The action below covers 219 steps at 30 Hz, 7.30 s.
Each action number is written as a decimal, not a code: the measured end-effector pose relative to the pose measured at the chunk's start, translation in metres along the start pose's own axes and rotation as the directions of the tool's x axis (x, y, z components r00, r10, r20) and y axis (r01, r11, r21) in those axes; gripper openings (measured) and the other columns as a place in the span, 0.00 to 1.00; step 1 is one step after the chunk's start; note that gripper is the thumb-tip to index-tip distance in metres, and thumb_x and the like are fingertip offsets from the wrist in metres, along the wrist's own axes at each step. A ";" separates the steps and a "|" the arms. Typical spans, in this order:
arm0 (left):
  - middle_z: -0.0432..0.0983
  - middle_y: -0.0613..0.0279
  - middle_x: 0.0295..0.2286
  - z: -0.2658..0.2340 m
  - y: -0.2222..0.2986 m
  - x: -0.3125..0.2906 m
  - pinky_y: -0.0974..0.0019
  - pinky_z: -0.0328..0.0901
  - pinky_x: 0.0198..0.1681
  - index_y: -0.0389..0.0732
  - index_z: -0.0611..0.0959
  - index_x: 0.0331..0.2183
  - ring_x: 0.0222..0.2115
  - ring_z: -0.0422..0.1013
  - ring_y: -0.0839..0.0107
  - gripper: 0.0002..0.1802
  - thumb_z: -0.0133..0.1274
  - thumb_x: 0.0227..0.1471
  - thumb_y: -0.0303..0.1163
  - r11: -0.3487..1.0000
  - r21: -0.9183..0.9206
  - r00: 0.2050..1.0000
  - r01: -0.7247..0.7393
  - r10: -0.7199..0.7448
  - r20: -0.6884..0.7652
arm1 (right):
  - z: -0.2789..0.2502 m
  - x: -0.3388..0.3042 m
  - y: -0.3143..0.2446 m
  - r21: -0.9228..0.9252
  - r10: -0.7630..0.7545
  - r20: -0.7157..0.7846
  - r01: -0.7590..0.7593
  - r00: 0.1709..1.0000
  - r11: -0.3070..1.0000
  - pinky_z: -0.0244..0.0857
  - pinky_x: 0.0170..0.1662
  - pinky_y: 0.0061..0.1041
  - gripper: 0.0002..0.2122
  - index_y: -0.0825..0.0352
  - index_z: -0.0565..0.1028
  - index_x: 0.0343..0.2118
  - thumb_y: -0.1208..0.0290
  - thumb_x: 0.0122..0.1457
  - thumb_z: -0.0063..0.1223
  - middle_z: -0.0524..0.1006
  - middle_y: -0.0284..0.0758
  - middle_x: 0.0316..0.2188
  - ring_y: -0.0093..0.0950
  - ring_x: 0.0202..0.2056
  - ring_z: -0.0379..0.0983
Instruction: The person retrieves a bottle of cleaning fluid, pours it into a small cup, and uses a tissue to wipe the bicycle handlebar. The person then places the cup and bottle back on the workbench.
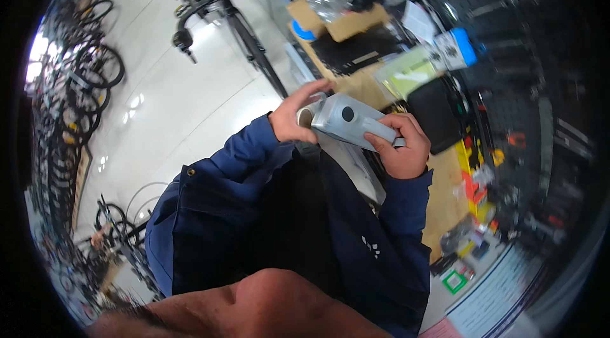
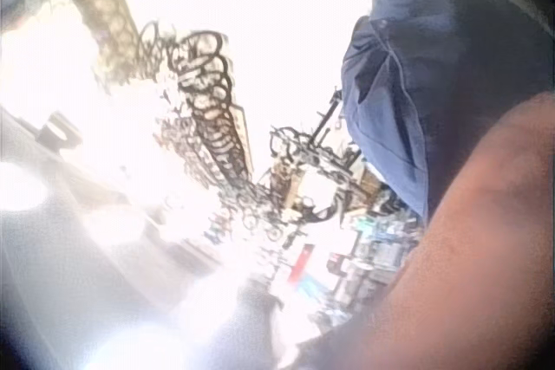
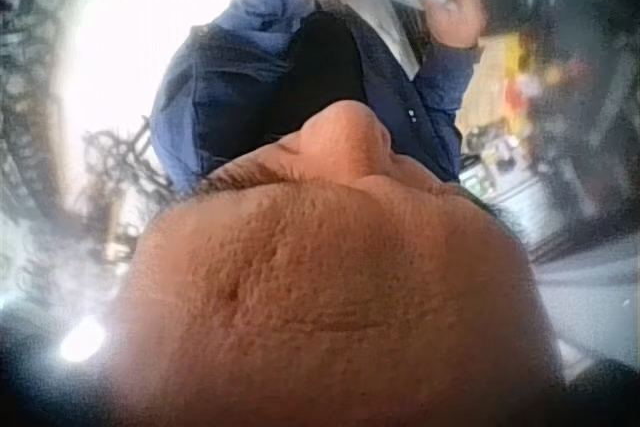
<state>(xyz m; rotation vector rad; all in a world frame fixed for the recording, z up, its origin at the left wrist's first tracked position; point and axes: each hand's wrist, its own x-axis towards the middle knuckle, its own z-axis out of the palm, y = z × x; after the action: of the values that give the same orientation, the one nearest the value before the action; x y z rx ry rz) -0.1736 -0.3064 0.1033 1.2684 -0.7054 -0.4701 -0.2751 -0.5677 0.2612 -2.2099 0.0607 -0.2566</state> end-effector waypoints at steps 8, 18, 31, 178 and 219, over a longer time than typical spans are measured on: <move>0.68 0.52 0.62 -0.058 0.031 -0.029 0.52 0.62 0.66 0.39 0.66 0.66 0.64 0.65 0.59 0.54 0.77 0.42 0.31 0.987 -0.056 0.920 0.153 -0.163 -0.357 | 0.091 0.122 -0.013 0.170 -0.303 0.309 0.261 0.902 0.950 0.70 0.38 0.25 0.26 0.70 0.81 0.44 0.68 0.42 0.81 0.80 0.37 0.41 0.28 0.33 0.76; 0.67 0.55 0.61 -0.160 0.035 -0.073 0.57 0.65 0.64 0.38 0.63 0.67 0.62 0.66 0.64 0.53 0.74 0.45 0.22 0.934 -0.354 0.853 -0.036 -0.156 -0.498 | 0.240 0.195 -0.012 0.264 -0.315 0.582 0.193 0.750 0.945 0.70 0.58 0.36 0.57 0.70 0.72 0.62 0.51 0.22 0.88 0.79 0.41 0.55 0.36 0.56 0.77; 0.73 0.56 0.56 -0.276 0.042 -0.097 0.53 0.67 0.56 0.44 0.71 0.63 0.57 0.69 0.59 0.52 0.79 0.37 0.36 0.983 0.052 0.878 0.174 -0.131 -0.460 | 0.322 0.199 -0.054 0.212 -0.242 0.574 0.144 0.782 0.967 0.70 0.58 0.33 0.44 0.67 0.72 0.59 0.74 0.32 0.84 0.79 0.38 0.53 0.33 0.55 0.77; 0.69 0.62 0.25 -0.358 -0.034 -0.101 0.67 0.64 0.29 0.38 0.85 0.40 0.23 0.66 0.71 0.14 0.69 0.49 0.24 0.901 0.367 0.395 0.229 0.259 -0.881 | 0.501 0.286 -0.144 -0.018 -0.440 0.528 0.528 0.726 0.849 0.74 0.42 0.40 0.39 0.61 0.66 0.67 0.59 0.53 0.73 0.83 0.47 0.44 0.47 0.38 0.82; 0.74 0.59 0.54 -0.176 0.032 -0.053 0.64 0.71 0.56 0.38 0.75 0.61 0.52 0.71 0.70 0.35 0.65 0.51 0.23 0.990 -0.033 0.809 0.136 -0.131 -0.573 | -0.015 0.192 -0.014 -0.383 -0.228 0.287 0.330 0.930 0.863 0.73 0.39 0.29 0.11 0.69 0.82 0.38 0.77 0.51 0.67 0.81 0.40 0.35 0.35 0.34 0.80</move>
<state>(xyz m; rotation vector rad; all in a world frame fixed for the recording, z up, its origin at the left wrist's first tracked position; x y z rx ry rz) -0.0886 -0.1400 0.0986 1.3820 -0.1022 -0.1716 -0.0907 -0.5965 0.3123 -2.6727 -0.3755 -0.1497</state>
